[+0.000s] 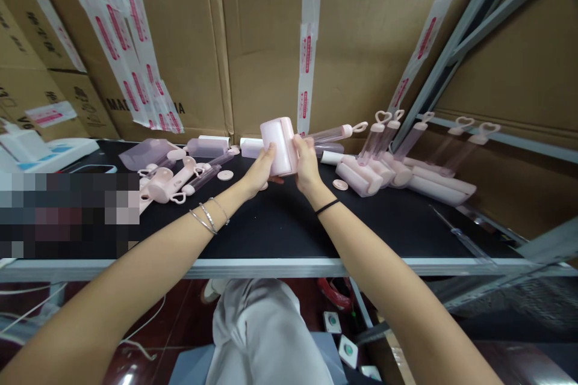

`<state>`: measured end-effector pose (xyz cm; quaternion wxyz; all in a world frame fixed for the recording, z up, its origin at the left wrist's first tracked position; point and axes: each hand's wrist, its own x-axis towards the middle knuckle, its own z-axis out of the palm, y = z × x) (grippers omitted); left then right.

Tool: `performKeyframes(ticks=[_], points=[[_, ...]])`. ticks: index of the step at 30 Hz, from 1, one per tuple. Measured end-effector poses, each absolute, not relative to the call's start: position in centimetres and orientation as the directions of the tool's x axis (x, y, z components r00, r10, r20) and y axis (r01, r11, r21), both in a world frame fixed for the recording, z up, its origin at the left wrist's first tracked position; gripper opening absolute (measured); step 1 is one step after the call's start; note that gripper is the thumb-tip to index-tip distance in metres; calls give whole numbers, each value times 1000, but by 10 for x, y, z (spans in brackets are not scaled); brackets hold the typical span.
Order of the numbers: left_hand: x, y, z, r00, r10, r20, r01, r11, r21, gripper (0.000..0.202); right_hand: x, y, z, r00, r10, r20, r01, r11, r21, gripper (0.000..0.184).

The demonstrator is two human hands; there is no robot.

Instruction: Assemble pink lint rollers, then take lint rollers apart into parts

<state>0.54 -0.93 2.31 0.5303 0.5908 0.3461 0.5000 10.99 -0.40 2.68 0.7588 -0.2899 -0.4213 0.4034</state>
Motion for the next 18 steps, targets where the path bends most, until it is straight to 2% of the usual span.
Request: performKeyframes(ticks=[3,5,9,11,13,16,18], points=[[-2,-2,21,222,940,259,1,-266,964,64,113,-1,27,220,889,401,-379,457,-805,36],[-8,5,20,200,927,316,155,-349,924,68,117,2,28,182,889,421,-287,457,-842,37],[-16,12,17,264,834,484,516,-546,659,71,132,-6,43,223,817,531,38,537,-843,28],[-18,12,18,303,806,508,609,-574,547,69,147,-26,56,274,760,590,168,566,-807,24],[-18,10,19,336,792,510,643,-589,490,66,171,-56,68,319,696,643,319,560,-765,20],[-18,10,19,349,794,498,651,-588,480,62,223,-106,75,420,606,675,594,379,-710,19],[-18,11,18,334,811,481,649,-568,506,63,263,-130,69,564,548,618,682,113,-722,18]])
